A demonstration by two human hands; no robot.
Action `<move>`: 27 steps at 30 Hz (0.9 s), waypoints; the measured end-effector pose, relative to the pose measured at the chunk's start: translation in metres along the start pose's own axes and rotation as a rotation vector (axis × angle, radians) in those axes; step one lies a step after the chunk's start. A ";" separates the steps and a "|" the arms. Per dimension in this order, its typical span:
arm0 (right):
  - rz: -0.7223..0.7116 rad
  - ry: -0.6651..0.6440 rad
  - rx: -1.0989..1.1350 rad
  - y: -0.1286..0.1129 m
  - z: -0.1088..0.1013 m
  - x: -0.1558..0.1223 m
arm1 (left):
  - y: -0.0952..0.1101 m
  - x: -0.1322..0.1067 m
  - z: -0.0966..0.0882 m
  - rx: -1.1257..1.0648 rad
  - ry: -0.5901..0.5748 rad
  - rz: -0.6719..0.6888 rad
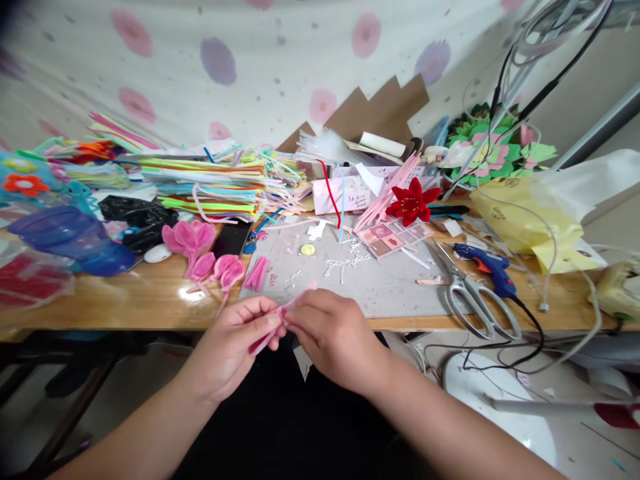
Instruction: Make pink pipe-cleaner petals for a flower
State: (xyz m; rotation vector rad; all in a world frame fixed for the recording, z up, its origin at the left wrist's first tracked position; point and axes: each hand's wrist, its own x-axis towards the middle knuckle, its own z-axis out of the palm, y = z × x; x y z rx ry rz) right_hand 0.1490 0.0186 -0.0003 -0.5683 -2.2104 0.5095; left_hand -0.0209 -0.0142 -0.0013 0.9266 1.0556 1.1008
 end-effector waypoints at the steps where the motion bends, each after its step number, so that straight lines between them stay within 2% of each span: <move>1: -0.062 -0.028 -0.111 0.000 -0.006 0.003 | 0.000 0.001 0.000 -0.025 -0.011 -0.016; 3: -0.145 -0.066 -0.325 -0.001 -0.015 0.010 | 0.001 0.002 0.001 -0.062 -0.023 -0.033; 5: -0.203 -0.098 -0.439 -0.002 -0.021 0.016 | 0.003 0.003 0.001 -0.022 -0.033 -0.031; 7: -0.225 -0.148 -0.417 -0.001 -0.024 0.020 | 0.006 0.003 0.000 0.133 -0.035 -0.006; 9: -0.185 -0.201 -0.302 0.002 -0.023 0.021 | 0.008 0.003 0.000 0.344 -0.041 0.031; 12: 0.031 -0.184 -0.089 0.008 -0.017 0.018 | 0.007 0.004 -0.001 0.670 -0.023 0.132; 15: 0.320 -0.178 0.098 0.015 -0.008 0.012 | 0.006 0.008 -0.001 1.057 0.013 0.374; 17: 0.492 -0.205 0.203 0.020 -0.002 0.010 | 0.011 0.013 -0.003 1.246 -0.045 0.525; 19: 0.626 -0.173 0.314 0.022 0.007 0.006 | 0.020 0.018 -0.007 1.335 -0.136 0.563; 20: 0.681 -0.117 0.384 0.023 0.012 0.004 | 0.026 0.021 -0.009 1.344 -0.150 0.543; 22: 0.763 0.061 0.554 0.024 0.024 0.000 | 0.035 0.024 -0.015 1.236 -0.053 0.491; 25: 0.798 0.317 0.827 0.023 0.041 -0.004 | 0.034 0.027 -0.020 0.707 0.151 0.394; 27: 0.779 0.372 0.948 0.021 0.047 -0.004 | 0.024 0.027 -0.020 0.315 0.137 0.294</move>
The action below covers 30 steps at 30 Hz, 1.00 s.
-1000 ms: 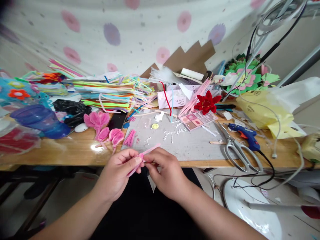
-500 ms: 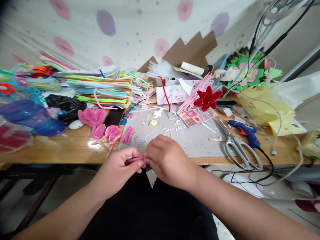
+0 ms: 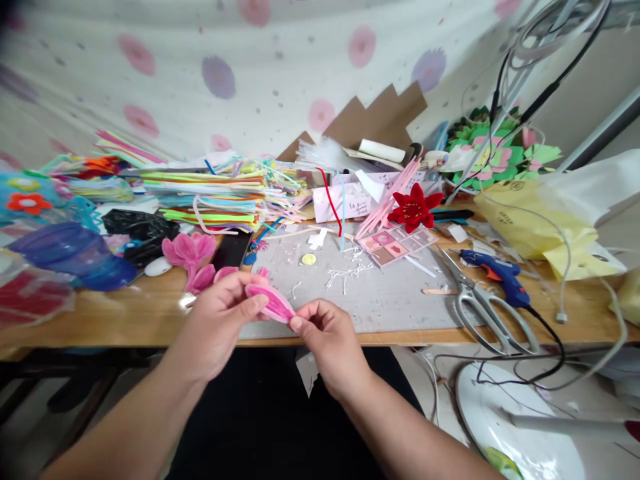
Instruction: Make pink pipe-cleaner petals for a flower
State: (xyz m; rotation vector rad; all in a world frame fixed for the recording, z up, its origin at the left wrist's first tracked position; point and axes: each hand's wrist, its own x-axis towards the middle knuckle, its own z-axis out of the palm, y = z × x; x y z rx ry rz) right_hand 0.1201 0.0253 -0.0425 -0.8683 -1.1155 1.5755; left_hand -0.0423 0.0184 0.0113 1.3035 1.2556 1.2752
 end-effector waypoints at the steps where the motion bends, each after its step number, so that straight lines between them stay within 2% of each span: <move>1: -0.002 -0.013 0.023 0.000 0.002 -0.001 | -0.005 -0.002 0.003 -0.126 0.011 -0.037; 3: -0.028 -0.039 -0.017 -0.002 0.003 -0.003 | -0.014 -0.006 0.009 -0.228 0.053 -0.058; 7: -0.090 -0.044 -0.210 -0.009 0.002 -0.008 | -0.019 -0.009 0.015 -0.203 0.063 -0.040; 12: 0.119 -0.096 0.096 -0.005 0.001 -0.012 | -0.014 -0.006 0.012 -0.164 -0.002 -0.047; 14: 0.126 -0.158 0.058 -0.004 -0.002 -0.012 | -0.013 -0.004 0.011 -0.139 -0.027 -0.067; 18: -0.049 -0.224 -0.243 -0.008 -0.006 -0.010 | -0.010 -0.002 0.011 -0.083 -0.036 -0.074; 22: -0.215 -0.136 -0.441 -0.010 -0.004 -0.009 | -0.010 -0.002 0.016 -0.215 0.013 -0.105; 24: -0.220 -0.099 -0.388 -0.006 -0.002 -0.009 | -0.011 -0.003 0.018 -0.272 0.010 -0.124; 26: -0.139 -0.070 -0.191 -0.001 -0.001 -0.009 | -0.011 -0.003 0.018 -0.267 -0.009 -0.123; 28: -0.014 -0.093 0.007 0.001 -0.001 -0.009 | -0.012 -0.002 0.016 -0.237 -0.019 -0.123; 30: 0.053 -0.148 0.035 -0.001 -0.003 -0.009 | -0.012 -0.001 0.015 -0.188 -0.010 -0.117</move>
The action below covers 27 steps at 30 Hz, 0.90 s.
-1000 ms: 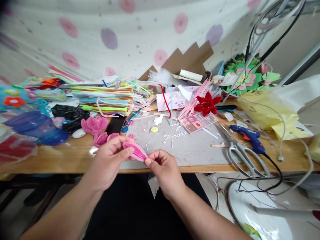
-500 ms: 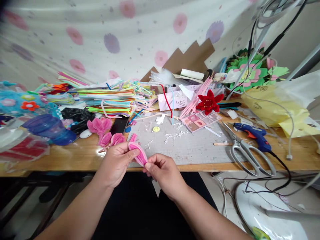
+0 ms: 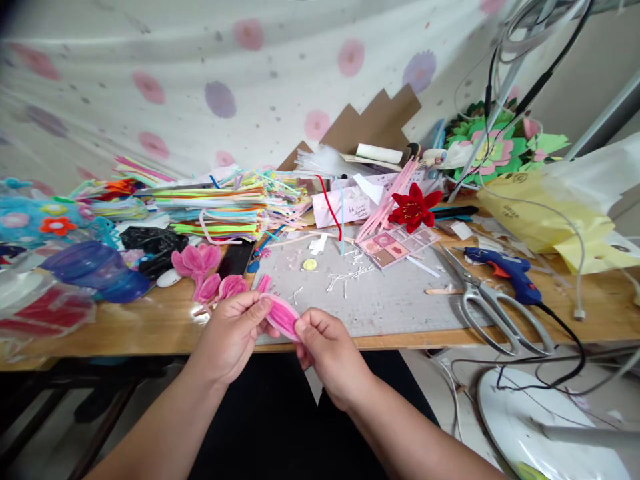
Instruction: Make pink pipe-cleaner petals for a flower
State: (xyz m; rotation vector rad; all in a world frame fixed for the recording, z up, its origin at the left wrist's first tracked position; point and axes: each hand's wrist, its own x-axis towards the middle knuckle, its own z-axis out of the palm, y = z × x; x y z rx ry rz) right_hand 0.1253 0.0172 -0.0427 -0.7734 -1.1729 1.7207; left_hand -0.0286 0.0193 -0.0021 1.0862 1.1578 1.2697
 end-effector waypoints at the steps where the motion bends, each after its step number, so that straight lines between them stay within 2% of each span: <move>1: -0.005 -0.025 -0.060 -0.002 -0.001 0.000 | 0.000 0.000 -0.001 0.027 0.004 0.005; 4: -0.100 -0.064 -0.306 -0.008 -0.003 -0.001 | 0.002 0.000 0.001 0.027 -0.012 -0.003; 6: -0.133 -0.066 -0.365 -0.010 -0.004 -0.001 | 0.002 -0.002 0.005 -0.082 -0.041 -0.040; 9: -0.155 -0.016 -0.217 -0.008 -0.003 -0.003 | 0.003 -0.005 0.012 -0.269 -0.079 -0.105; 11: -0.169 -0.019 -0.127 -0.006 -0.003 -0.004 | 0.002 -0.006 0.015 -0.302 -0.085 -0.115; 13: -0.177 -0.029 -0.160 -0.006 -0.005 -0.004 | 0.001 -0.005 0.015 -0.245 -0.068 -0.096; 15: -0.206 -0.014 -0.292 -0.007 -0.007 -0.004 | 0.000 -0.005 0.014 -0.153 -0.046 -0.086; 18: -0.302 0.036 -0.503 -0.010 -0.008 -0.004 | -0.001 -0.005 0.011 -0.075 -0.034 -0.083; 21: -0.365 0.047 -0.603 -0.011 -0.007 -0.004 | -0.002 -0.005 0.009 -0.027 -0.043 -0.046; 23: -0.363 0.049 -0.565 -0.009 -0.006 -0.004 | -0.003 -0.005 0.008 0.028 -0.063 -0.023; 27: -0.301 0.066 -0.213 -0.001 -0.008 -0.007 | -0.007 -0.009 0.005 0.033 -0.178 -0.008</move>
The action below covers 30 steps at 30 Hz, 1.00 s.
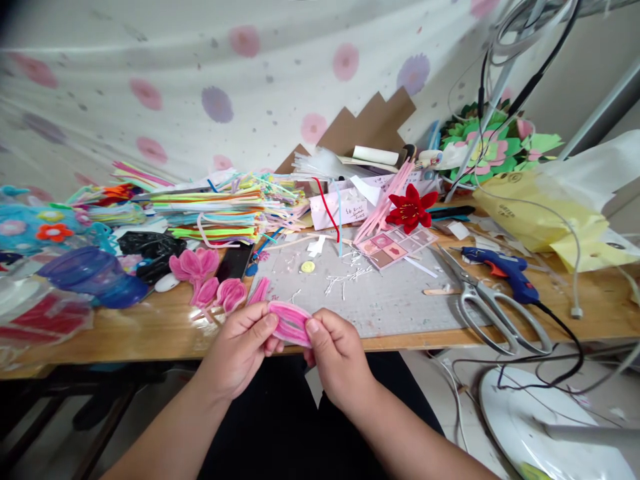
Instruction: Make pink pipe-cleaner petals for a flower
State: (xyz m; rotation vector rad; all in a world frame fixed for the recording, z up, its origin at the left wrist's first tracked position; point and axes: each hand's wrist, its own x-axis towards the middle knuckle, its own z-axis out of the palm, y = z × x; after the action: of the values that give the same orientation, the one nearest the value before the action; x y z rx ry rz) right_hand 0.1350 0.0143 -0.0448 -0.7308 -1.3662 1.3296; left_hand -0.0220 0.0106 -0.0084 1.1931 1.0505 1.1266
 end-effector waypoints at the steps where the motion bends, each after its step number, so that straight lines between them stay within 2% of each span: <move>1: 0.021 -0.008 0.056 0.001 0.000 -0.001 | -0.001 -0.001 0.000 -0.013 -0.023 -0.003; 3: 0.035 -0.040 0.032 0.001 -0.002 -0.001 | 0.000 -0.001 0.000 -0.023 -0.022 -0.004; 7: -0.098 -0.030 -0.316 -0.005 -0.003 0.001 | 0.004 0.003 0.002 -0.018 0.067 0.049; 9: -0.140 -0.039 -0.414 -0.007 -0.003 0.002 | 0.005 0.005 0.003 0.010 0.103 0.067; 13: -0.040 -0.066 -0.302 -0.005 -0.002 0.001 | 0.005 0.007 0.001 0.154 0.105 0.083; 17: -0.017 -0.001 -0.141 0.001 -0.004 -0.001 | 0.007 0.004 -0.004 0.336 0.079 0.070; 21: 0.126 -0.087 -0.042 0.003 -0.005 0.000 | 0.007 0.004 -0.008 0.420 0.123 0.057; 23: 0.199 -0.109 -0.010 0.002 -0.003 0.001 | 0.004 0.005 -0.005 0.313 0.162 0.052; 25: 0.187 -0.043 -0.033 0.001 0.000 0.002 | 0.000 0.004 0.004 0.105 0.177 0.055; 27: 0.096 0.062 -0.077 0.000 0.003 0.003 | -0.006 0.002 0.015 -0.084 0.131 0.035; 30: -0.028 0.145 -0.114 0.001 0.004 0.003 | -0.012 -0.003 0.027 -0.152 0.047 -0.016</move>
State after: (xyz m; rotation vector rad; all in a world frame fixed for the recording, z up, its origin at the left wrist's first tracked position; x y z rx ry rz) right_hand 0.1303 0.0158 -0.0440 -0.8653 -1.3384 1.1613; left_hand 0.0052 0.0035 -0.0179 1.0403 0.9899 1.2050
